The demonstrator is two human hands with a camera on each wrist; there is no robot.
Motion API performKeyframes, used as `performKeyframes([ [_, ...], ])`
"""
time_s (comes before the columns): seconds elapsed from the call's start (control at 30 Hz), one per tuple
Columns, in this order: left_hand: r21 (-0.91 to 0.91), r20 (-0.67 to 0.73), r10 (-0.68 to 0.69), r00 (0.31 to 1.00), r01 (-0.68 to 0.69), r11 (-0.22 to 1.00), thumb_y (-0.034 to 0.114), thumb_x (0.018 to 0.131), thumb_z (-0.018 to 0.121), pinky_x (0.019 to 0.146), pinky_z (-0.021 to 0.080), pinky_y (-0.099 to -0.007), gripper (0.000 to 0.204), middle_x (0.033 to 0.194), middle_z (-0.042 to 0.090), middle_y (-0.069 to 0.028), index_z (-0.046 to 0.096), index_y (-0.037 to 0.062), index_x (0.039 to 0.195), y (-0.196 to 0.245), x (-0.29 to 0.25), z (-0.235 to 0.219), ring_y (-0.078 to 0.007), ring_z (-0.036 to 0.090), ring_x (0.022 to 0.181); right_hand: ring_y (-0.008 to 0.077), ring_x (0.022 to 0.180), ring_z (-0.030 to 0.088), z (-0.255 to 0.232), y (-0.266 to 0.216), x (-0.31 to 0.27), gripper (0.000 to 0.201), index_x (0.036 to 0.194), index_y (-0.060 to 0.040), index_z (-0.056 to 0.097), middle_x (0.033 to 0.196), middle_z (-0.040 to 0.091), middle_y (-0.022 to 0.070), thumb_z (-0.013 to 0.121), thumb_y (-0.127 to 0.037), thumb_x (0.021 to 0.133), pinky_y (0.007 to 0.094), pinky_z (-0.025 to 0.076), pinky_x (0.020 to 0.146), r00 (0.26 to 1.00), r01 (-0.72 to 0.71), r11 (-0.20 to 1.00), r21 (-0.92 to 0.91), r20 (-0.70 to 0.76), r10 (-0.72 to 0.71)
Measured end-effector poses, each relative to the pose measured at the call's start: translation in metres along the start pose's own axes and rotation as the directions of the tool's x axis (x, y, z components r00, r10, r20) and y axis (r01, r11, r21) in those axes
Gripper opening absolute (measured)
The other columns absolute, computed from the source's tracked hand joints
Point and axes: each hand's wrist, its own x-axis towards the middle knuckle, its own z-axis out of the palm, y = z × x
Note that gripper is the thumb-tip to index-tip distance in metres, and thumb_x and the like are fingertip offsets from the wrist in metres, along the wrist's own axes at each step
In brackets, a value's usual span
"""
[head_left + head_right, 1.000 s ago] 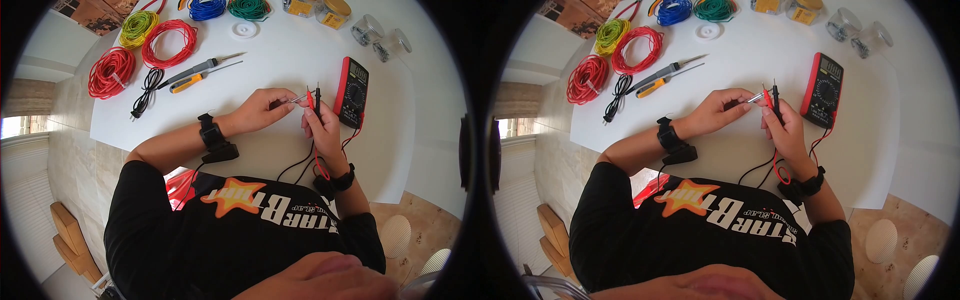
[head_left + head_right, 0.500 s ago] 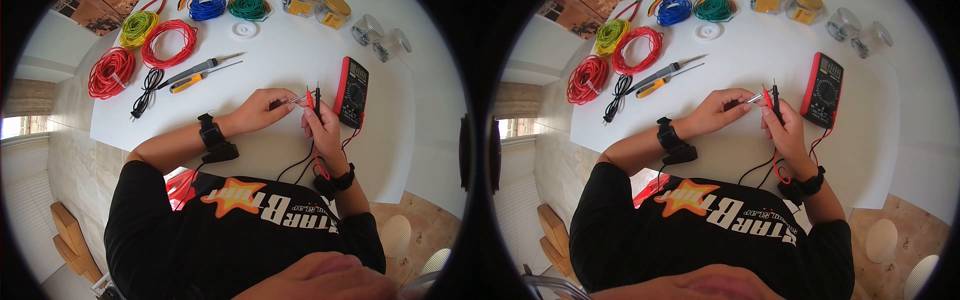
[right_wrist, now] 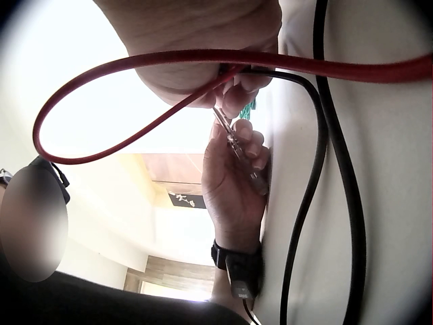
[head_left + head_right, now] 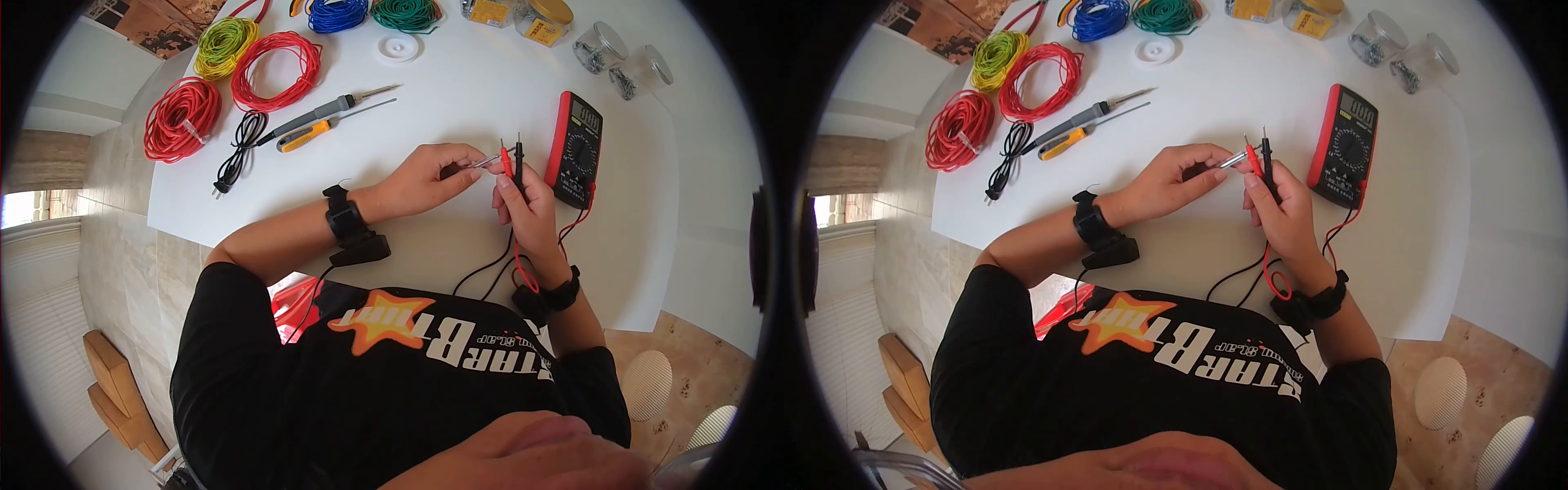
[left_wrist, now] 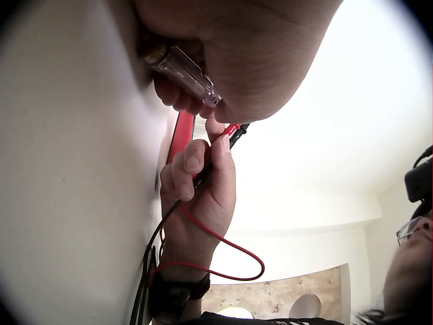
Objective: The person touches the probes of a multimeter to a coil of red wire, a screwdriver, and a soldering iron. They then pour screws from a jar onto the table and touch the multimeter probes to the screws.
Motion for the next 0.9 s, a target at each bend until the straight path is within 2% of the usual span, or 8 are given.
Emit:
performKeyframes([
  [0.07,-0.004,0.0,-0.004,1.0,0.004,1.0,0.011,0.096,0.055,0.059,0.038,-0.0233,0.02,0.074,0.053,0.002,0.061,0.0014,0.113,0.0016,-0.0004,-0.0006,-0.0049,0.042,0.066,0.0042,0.054,0.045,0.0,0.0005,0.0,0.023,0.115,-0.0028,0.061,0.07,0.053,0.0003,0.051,-0.016,0.099,0.0193,0.036,0.049,1.0,0.003,1.0,-0.006,-0.001,-0.003],
  [0.13,0.009,0.049,-0.075,0.996,0.075,0.997,0.012,0.099,0.052,0.068,0.039,-0.0203,0.024,0.088,0.056,0.0041,0.06,0.0008,0.119,0.0037,-0.0014,-0.003,-0.0025,0.044,0.077,0.0045,0.052,0.044,0.0001,0.0012,0.0004,0.025,0.116,-0.0039,0.06,0.069,0.054,0.0008,0.05,-0.021,0.1,0.0186,0.035,0.048,1.0,0.016,0.999,-0.03,-0.002,-0.017],
  [0.17,0.009,0.049,-0.076,0.996,0.075,0.997,0.012,0.099,0.052,0.068,0.039,-0.0203,0.024,0.088,0.056,0.0041,0.06,0.0008,0.119,0.0025,-0.001,-0.0024,-0.0025,0.044,0.077,0.0045,0.052,0.044,0.0,0.0008,0.0003,0.025,0.116,-0.0039,0.06,0.069,0.054,0.0008,0.05,-0.021,0.1,0.0186,0.035,0.048,1.0,0.016,0.999,-0.03,-0.002,-0.016],
  [0.23,0.006,-0.002,-0.011,1.0,0.011,1.0,0.011,0.097,0.055,0.058,0.038,-0.024,0.02,0.073,0.051,0.0015,0.062,0.0007,0.112,0.0004,0.0005,-0.0002,-0.0055,0.041,0.066,0.0044,0.054,0.045,-0.0005,-0.0006,0.0002,0.023,0.114,-0.0029,0.061,0.07,0.054,0.0005,0.051,-0.016,0.099,0.0195,0.036,0.049,1.0,-0.01,1.0,-0.008,-0.001,0.01],
  [0.67,0.005,-0.018,-0.05,0.999,0.05,0.999,0.011,0.097,0.054,0.057,0.037,-0.0238,0.019,0.07,0.049,0.0019,0.062,0.0019,0.112,0.0067,-0.0008,-0.0022,-0.0054,0.039,0.064,0.0048,0.053,0.045,-0.0008,0.0023,0.0006,0.022,0.113,-0.0027,0.061,0.07,0.054,0.0012,0.05,-0.017,0.1,0.0197,0.036,0.049,1.0,-0.004,1.0,-0.002,-0.006,0.004],
  [0.73,0.01,0.006,-0.072,0.997,0.072,0.997,0.016,0.1,0.052,0.058,0.035,-0.0199,0.025,0.075,0.048,0.0064,0.06,0.0036,0.121,0.0042,-0.0011,-0.0032,-0.0025,0.039,0.066,0.0049,0.053,0.045,-0.0008,0.0024,0.0006,0.022,0.113,-0.0025,0.06,0.07,0.054,0.0013,0.049,-0.017,0.1,0.0197,0.036,0.049,1.0,-0.015,1.0,-0.009,-0.01,0.014],
  [0.9,0.007,-0.002,-0.071,0.997,0.071,0.997,0.018,0.1,0.053,0.058,0.035,-0.0196,0.026,0.074,0.048,0.006,0.059,0.003,0.12,0.0074,-0.0011,-0.0032,-0.0024,0.041,0.066,0.0049,0.052,0.045,-0.0011,0.0037,0.0014,0.022,0.112,-0.0025,0.06,0.07,0.054,0.0014,0.049,-0.017,0.1,0.0199,0.035,0.048,1.0,-0.013,1.0,0.0,-0.001,0.013],
])
